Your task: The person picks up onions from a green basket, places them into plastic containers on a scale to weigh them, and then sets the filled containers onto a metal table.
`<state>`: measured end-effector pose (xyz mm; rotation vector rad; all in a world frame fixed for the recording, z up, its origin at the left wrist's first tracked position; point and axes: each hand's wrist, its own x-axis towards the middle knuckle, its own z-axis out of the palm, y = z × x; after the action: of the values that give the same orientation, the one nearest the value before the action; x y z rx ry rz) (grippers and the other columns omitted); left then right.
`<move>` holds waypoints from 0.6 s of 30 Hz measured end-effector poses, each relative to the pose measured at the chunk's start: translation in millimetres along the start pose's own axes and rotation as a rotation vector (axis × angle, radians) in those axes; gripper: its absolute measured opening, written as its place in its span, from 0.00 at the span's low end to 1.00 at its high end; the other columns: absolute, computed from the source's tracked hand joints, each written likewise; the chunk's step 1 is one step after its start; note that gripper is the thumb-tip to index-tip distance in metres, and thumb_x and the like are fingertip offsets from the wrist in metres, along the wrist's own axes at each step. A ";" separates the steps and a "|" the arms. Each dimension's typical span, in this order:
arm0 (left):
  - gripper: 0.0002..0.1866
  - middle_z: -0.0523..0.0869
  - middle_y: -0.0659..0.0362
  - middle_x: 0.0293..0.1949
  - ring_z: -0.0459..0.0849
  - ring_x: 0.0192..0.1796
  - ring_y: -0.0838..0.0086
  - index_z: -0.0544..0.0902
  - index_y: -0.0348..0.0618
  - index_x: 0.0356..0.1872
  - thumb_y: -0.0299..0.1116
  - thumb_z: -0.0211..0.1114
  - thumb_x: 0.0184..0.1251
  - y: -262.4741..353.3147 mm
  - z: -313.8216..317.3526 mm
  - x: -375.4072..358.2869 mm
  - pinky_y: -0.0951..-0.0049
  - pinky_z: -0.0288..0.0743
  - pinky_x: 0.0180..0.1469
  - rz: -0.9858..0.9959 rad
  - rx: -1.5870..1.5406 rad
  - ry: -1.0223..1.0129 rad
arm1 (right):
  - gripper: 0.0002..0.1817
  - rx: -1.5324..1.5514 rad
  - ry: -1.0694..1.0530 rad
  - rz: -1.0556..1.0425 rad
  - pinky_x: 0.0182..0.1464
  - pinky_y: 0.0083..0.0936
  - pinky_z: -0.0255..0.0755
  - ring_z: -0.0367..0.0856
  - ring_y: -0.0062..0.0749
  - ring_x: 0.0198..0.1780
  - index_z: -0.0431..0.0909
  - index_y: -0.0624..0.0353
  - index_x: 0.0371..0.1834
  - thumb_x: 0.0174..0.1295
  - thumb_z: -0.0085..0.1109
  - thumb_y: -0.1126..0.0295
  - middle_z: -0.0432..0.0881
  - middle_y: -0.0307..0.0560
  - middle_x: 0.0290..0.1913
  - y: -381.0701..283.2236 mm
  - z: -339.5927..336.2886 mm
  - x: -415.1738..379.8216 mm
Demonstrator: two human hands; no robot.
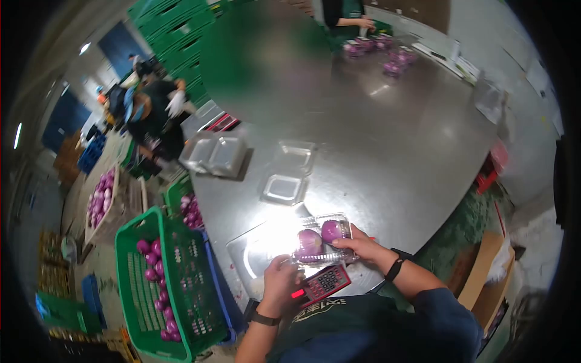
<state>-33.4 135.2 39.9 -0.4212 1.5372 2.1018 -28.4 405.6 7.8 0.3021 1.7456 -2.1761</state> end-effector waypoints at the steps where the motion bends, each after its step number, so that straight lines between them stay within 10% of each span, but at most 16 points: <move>1: 0.20 0.82 0.56 0.34 0.81 0.29 0.71 0.75 0.33 0.59 0.21 0.65 0.67 1.8 10.3 2.4 0.72 0.78 0.30 0.000 0.053 -0.009 | 0.37 0.065 0.040 -0.063 0.42 0.26 0.81 0.84 0.31 0.49 0.64 0.63 0.72 0.63 0.69 0.62 0.81 0.50 0.57 18.4 -11.9 11.1; 6: 0.19 0.82 0.60 0.37 0.80 0.36 0.77 0.78 0.33 0.58 0.27 0.69 0.70 -1.1 29.5 -1.5 0.71 0.82 0.36 -0.011 0.261 0.013 | 0.22 0.401 0.253 0.106 0.14 0.26 0.72 0.80 0.31 0.19 0.77 0.53 0.57 0.64 0.62 0.55 0.84 0.44 0.39 2.2 -83.4 35.5; 12: 0.16 0.86 0.60 0.39 0.82 0.37 0.78 0.80 0.35 0.56 0.27 0.69 0.71 -32.5 2.9 -17.1 0.71 0.83 0.38 0.018 0.288 0.031 | 0.29 0.364 0.635 -0.045 0.26 0.28 0.75 0.82 0.28 0.33 0.75 0.52 0.64 0.68 0.61 0.45 0.83 0.42 0.47 -39.2 -248.8 150.1; 15: 0.15 0.87 0.60 0.39 0.82 0.36 0.79 0.80 0.36 0.55 0.27 0.69 0.71 -37.7 -2.3 -21.2 0.70 0.83 0.38 -0.017 0.230 0.053 | 0.36 0.130 0.904 -0.400 0.29 0.24 0.75 0.80 0.24 0.29 0.71 0.65 0.67 0.64 0.69 0.52 0.85 0.44 0.46 -94.0 -217.6 138.5; 18: 0.14 0.86 0.61 0.39 0.82 0.35 0.79 0.80 0.37 0.54 0.28 0.69 0.71 -40.8 7.4 -28.3 0.69 0.84 0.38 -0.072 0.176 0.044 | 0.31 0.057 0.725 -0.393 0.31 0.25 0.77 0.82 0.25 0.30 0.73 0.66 0.65 0.62 0.71 0.63 0.86 0.46 0.47 -96.9 -192.6 98.7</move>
<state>13.1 146.0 24.6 -0.4542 1.6903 1.8965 -164.9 599.3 15.7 0.9277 2.2627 -2.6001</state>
